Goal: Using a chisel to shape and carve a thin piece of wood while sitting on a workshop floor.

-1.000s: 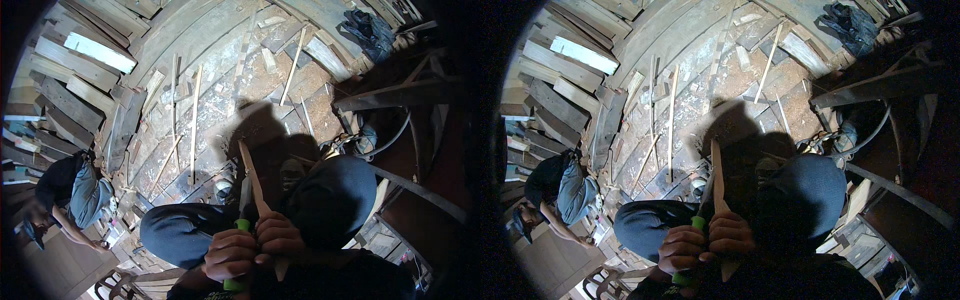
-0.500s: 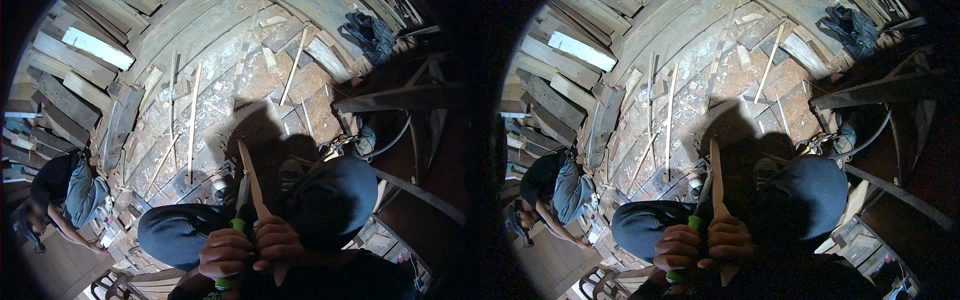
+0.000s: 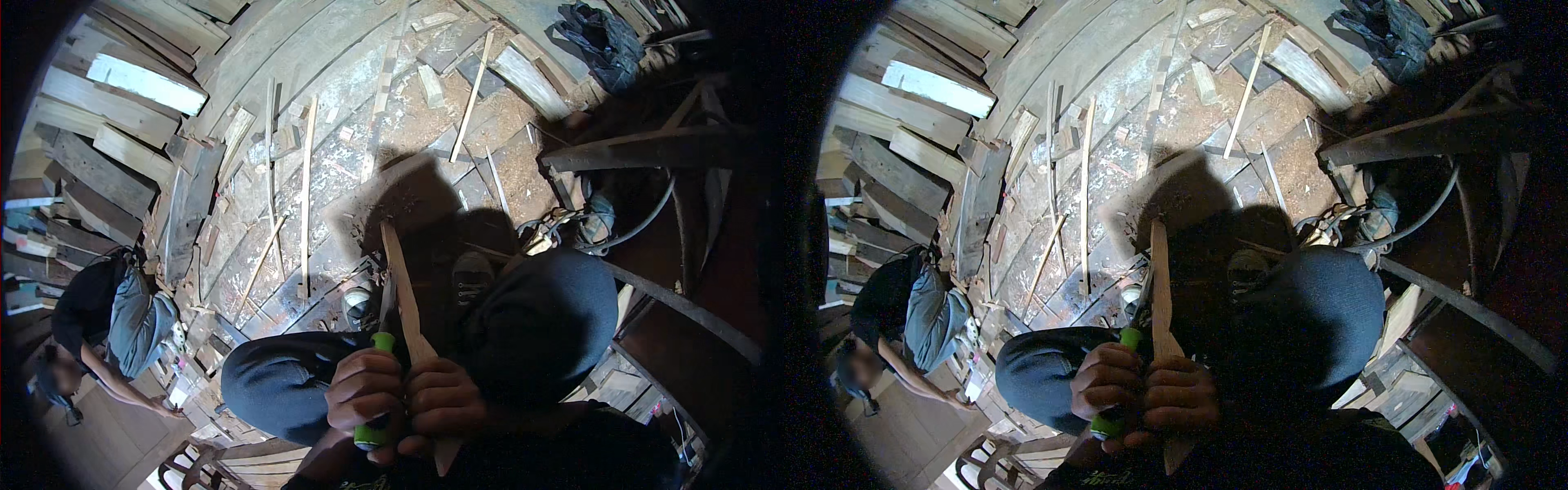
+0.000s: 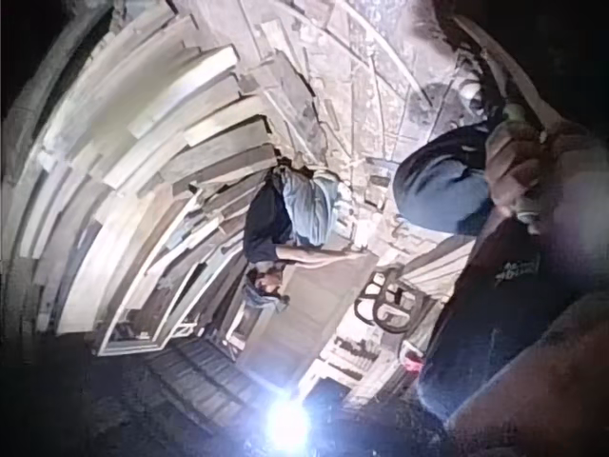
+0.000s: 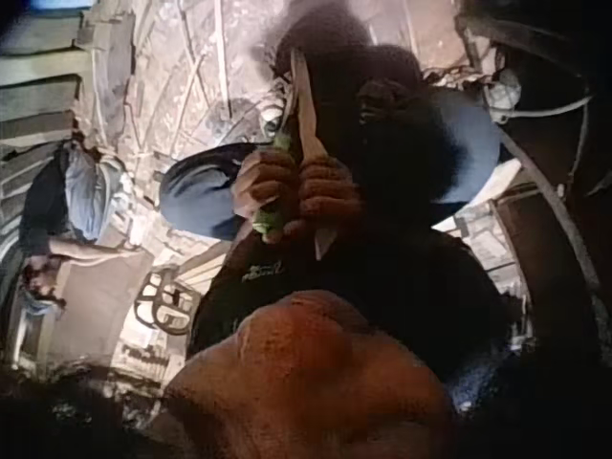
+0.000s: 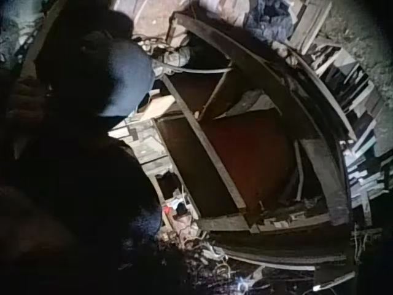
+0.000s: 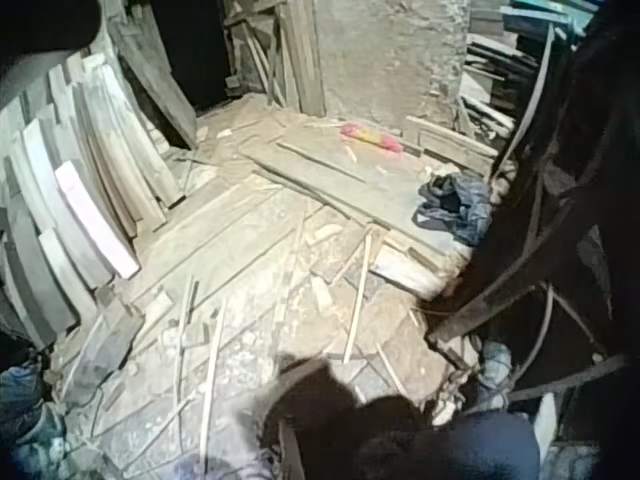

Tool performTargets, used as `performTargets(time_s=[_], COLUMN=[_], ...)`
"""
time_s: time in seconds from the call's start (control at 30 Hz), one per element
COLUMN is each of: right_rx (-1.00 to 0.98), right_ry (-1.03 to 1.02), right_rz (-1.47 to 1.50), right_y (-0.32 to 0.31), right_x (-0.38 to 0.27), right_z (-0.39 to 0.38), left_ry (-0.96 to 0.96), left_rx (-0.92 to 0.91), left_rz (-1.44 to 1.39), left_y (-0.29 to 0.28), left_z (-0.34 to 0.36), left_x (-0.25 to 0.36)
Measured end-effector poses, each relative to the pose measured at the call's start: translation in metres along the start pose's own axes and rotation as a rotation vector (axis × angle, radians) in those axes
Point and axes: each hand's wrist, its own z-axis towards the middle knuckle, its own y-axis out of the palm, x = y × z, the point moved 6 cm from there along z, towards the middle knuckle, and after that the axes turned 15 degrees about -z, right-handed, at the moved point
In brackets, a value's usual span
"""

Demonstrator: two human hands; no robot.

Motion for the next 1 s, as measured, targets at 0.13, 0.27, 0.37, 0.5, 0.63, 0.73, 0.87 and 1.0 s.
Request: performTargets(time_s=[0.13,0.27,0.37,0.5,0.63,0.73,0.87,1.0], right_rx=[-0.077,-0.008,-0.004,-0.14,-0.051,0.015,0.141,-0.108], right_ry=[0.025,-0.024,-0.062,-0.063,-0.047,-0.046,-0.034,-0.08], right_rz=[0.023,0.01,-0.048,0.05,-0.025,-0.051,-0.049,-0.1], right_y=[-0.004,-0.007,-0.001,0.0,0.0,-0.004,-0.001,-0.002], right_x=[-0.004,0.005,0.003,0.004,0.0,0.0,-0.001,-0.002], right_z=[0.002,-0.006,-0.013,-0.015,-0.014,-0.009,-0.008,-0.006], left_ry=[-0.029,0.012,-0.007,-0.05,-0.009,-0.056,-0.169,-0.234], left_rx=[0.064,0.101,0.256,0.12,0.163,0.278,0.249,0.059], left_rz=[-0.008,0.081,0.072,0.087,0.039,0.03,0.025,0.026], left_y=[0.006,0.014,0.012,0.02,0.013,0.006,0.003,0.01], left_z=[-0.008,-0.015,-0.021,-0.028,-0.027,-0.019,-0.017,-0.015], left_x=[-0.003,-0.006,-0.006,-0.005,-0.015,-0.017,-0.015,-0.009])
